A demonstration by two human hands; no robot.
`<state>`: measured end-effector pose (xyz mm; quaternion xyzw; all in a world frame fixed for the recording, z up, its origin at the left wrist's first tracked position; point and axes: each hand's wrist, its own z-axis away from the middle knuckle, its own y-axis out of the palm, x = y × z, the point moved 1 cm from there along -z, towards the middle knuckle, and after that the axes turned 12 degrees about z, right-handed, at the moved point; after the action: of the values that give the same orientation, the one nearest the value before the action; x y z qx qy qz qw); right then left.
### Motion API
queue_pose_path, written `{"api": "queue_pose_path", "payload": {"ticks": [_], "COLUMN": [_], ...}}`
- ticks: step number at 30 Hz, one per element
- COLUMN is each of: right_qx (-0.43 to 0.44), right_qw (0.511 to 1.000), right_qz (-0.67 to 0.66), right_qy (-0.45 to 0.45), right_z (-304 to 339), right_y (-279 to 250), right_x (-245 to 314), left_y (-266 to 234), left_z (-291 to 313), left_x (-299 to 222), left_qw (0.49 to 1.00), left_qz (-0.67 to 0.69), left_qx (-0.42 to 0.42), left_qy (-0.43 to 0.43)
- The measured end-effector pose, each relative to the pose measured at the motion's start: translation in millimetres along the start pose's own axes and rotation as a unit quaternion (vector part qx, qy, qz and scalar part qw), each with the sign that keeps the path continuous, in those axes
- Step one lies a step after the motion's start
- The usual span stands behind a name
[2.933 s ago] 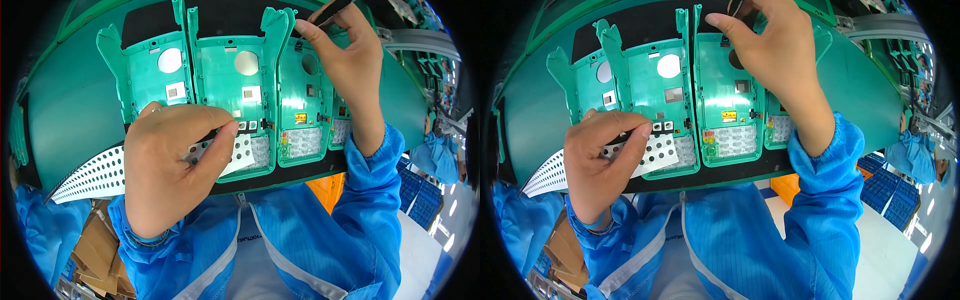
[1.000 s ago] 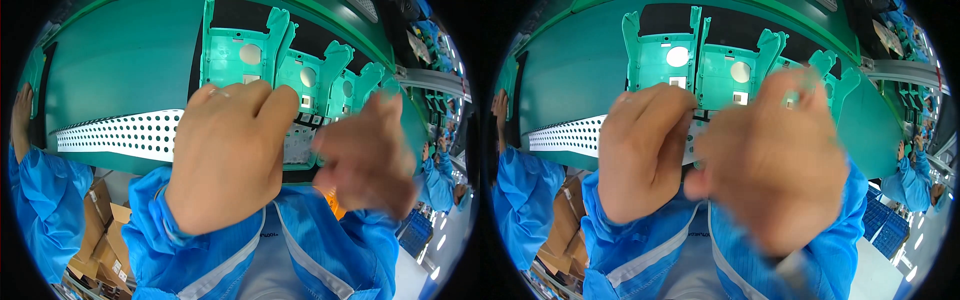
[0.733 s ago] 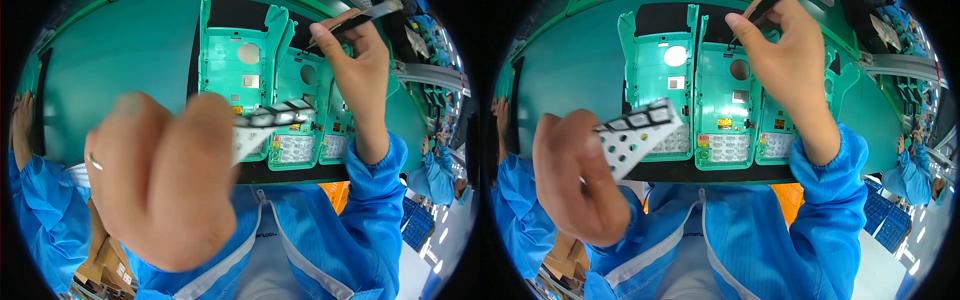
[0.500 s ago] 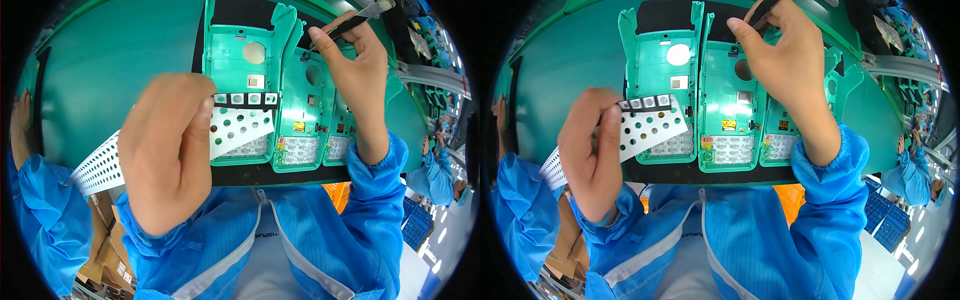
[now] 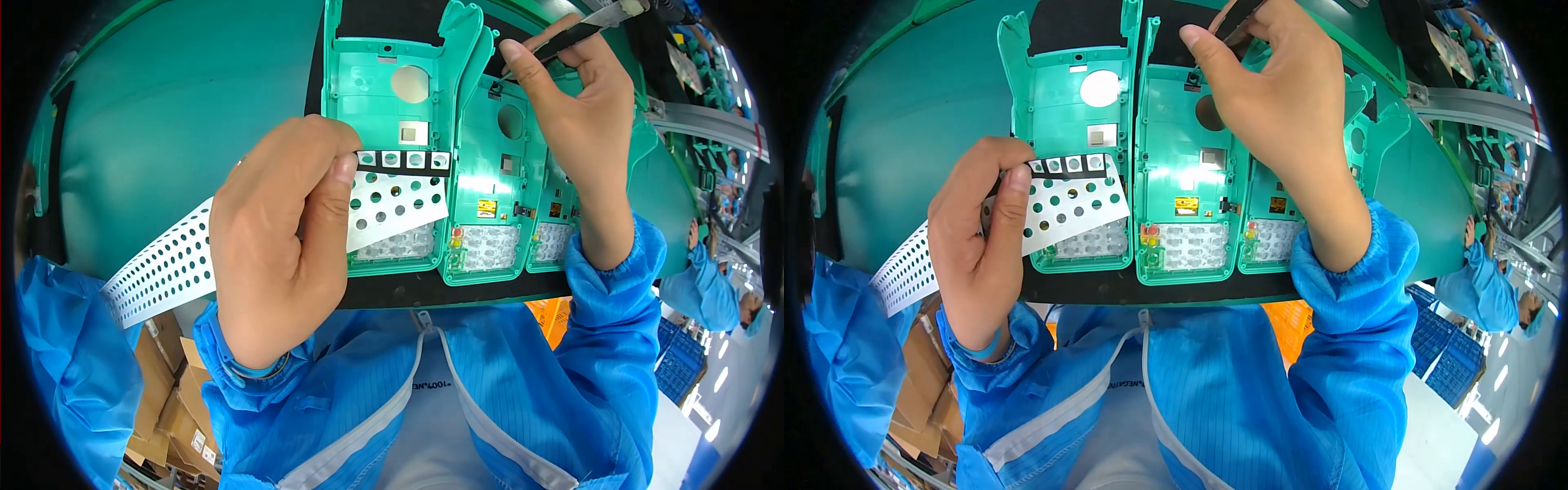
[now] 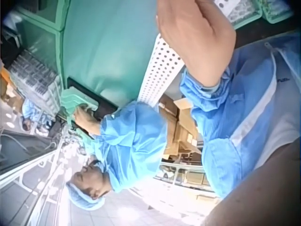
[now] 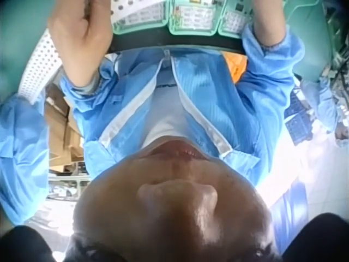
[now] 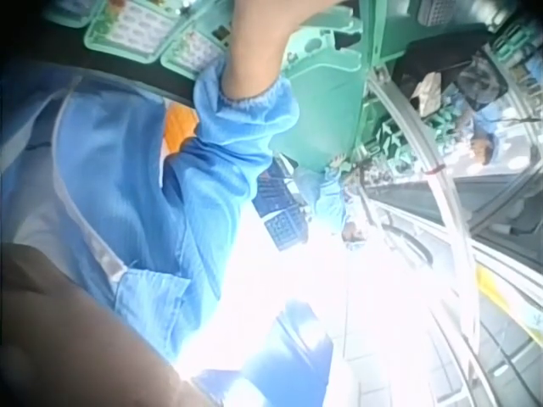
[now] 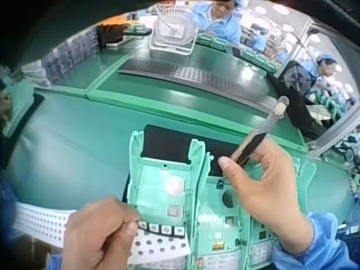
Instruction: The person places small electronic components into green plastic device housings by hand, one by one, on an assembly line.
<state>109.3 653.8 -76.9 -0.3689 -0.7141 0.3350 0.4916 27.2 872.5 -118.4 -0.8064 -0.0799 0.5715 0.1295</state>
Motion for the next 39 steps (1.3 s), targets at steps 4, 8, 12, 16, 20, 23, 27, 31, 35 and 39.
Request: {"api": "queue_pose_path", "payload": {"ticks": [4,8,12,16,20,23,27,31,35,39], "right_qx": [0.008,0.015,0.002,-0.070,-0.059,0.066,0.160,0.176,0.184,0.186], "right_qw": [1.000,1.000,1.000,0.985,0.983,0.959,0.930,0.940,0.941,0.942], "right_qz": [0.015,-0.004,-0.014,0.048,-0.022,-0.228,-0.286,-0.242,-0.240,-0.231], "right_qy": [-0.007,0.001,-0.020,-0.148,-0.171,-0.153,-0.167,-0.164,-0.150,-0.154], "right_z": [-0.1,0.4,1.4,6.6,11.1,17.9,29.2,23.0,23.8,24.9], "right_y": [3.1,4.9,4.3,7.4,-9.1,-13.7,-8.6,-1.8,0.5,1.5], "right_x": [2.7,6.6,12.2,-31.8,-15.3,10.8,33.0,42.4,42.5,47.0], "left_y": [-2.5,-4.7,-5.3,-7.2,-3.9,-5.4,-4.2,-1.6,-0.5,-5.0], "left_z": [1.8,2.7,4.0,7.2,7.4,6.4,2.7,-3.6,-6.2,-3.6], "left_x": [3.6,3.9,-3.3,-9.2,-9.4,-13.3,-18.6,-20.1,-20.2,-21.6], "left_qw": [1.000,1.000,1.000,1.000,0.999,0.998,0.998,0.999,0.999,0.999], "left_qz": [0.007,0.017,-0.008,0.004,-0.030,-0.062,-0.055,-0.038,-0.030,-0.037], "left_qx": [-0.005,0.000,0.001,-0.014,-0.004,-0.008,0.006,0.007,0.009,0.016], "left_qy": [0.005,-0.022,-0.023,-0.024,0.012,0.026,0.039,0.030,0.029,0.028]}}
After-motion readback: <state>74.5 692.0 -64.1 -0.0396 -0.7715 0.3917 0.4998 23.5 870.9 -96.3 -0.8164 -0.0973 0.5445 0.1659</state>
